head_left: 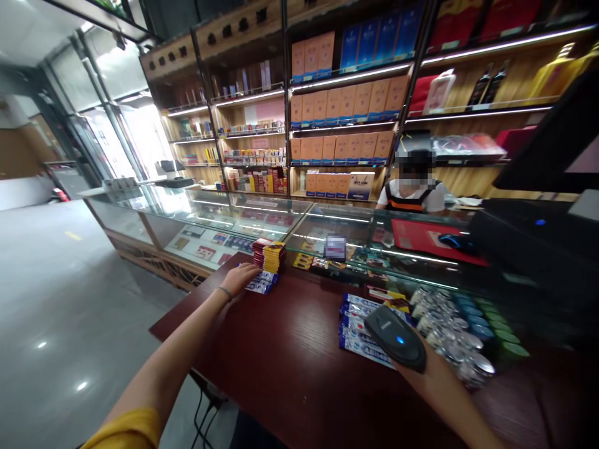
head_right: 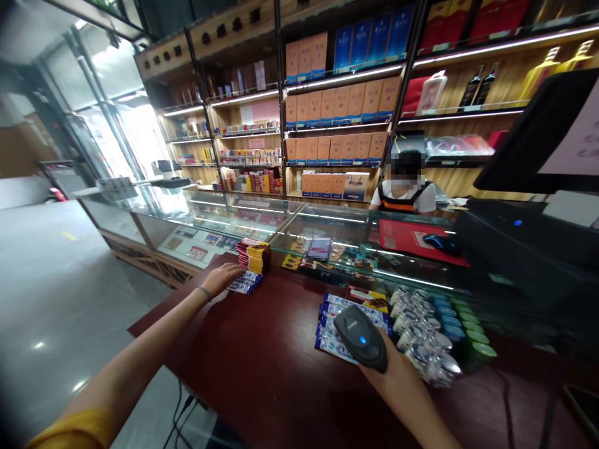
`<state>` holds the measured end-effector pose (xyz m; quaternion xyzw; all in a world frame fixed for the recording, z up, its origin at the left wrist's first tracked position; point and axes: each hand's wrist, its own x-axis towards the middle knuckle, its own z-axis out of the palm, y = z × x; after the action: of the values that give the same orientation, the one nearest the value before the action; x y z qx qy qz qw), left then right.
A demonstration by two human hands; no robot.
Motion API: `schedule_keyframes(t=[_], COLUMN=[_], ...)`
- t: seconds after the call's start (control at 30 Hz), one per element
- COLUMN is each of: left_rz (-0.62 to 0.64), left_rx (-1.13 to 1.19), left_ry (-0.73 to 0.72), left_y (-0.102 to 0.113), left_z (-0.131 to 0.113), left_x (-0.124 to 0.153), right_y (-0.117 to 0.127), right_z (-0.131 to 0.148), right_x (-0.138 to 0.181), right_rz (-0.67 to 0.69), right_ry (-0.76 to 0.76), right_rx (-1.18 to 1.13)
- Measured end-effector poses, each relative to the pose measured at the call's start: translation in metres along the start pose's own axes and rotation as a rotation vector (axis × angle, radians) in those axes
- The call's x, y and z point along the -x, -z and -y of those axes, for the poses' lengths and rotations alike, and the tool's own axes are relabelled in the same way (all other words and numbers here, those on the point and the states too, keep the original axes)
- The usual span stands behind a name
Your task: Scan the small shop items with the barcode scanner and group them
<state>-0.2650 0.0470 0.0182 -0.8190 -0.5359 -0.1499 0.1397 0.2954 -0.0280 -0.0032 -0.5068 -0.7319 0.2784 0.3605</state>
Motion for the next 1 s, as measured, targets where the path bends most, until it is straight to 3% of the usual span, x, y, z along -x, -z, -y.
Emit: schedule_keyframes(t=[0.23, 0.63, 0.8, 1.0], left_rz=[0.043, 0.025, -0.099, -0.210], left_rx=[0.079, 0.161, 0.097, 0.205], left_ry=[0.050, 0.086, 0.145, 0.096], left_y=[-0.022, -0.021, -0.009, -0.002], left_z=[0.006, 0.000, -0.032, -0.108], left_x=[-0.012, -0.013, -0.012, -0.025], right_y=[0.005, 0.005, 0.005, 0.020], right_z=[0.003, 0.004, 0.006, 0.036], right_x=[0.000, -0.001, -0.003, 0.002], right_rz=[0.030, -0.017, -0.059, -0.195], right_ry=[-0.044, 0.007, -0.013, -0.038], right_rx=[0.022, -0.017, -0.056, -0.130])
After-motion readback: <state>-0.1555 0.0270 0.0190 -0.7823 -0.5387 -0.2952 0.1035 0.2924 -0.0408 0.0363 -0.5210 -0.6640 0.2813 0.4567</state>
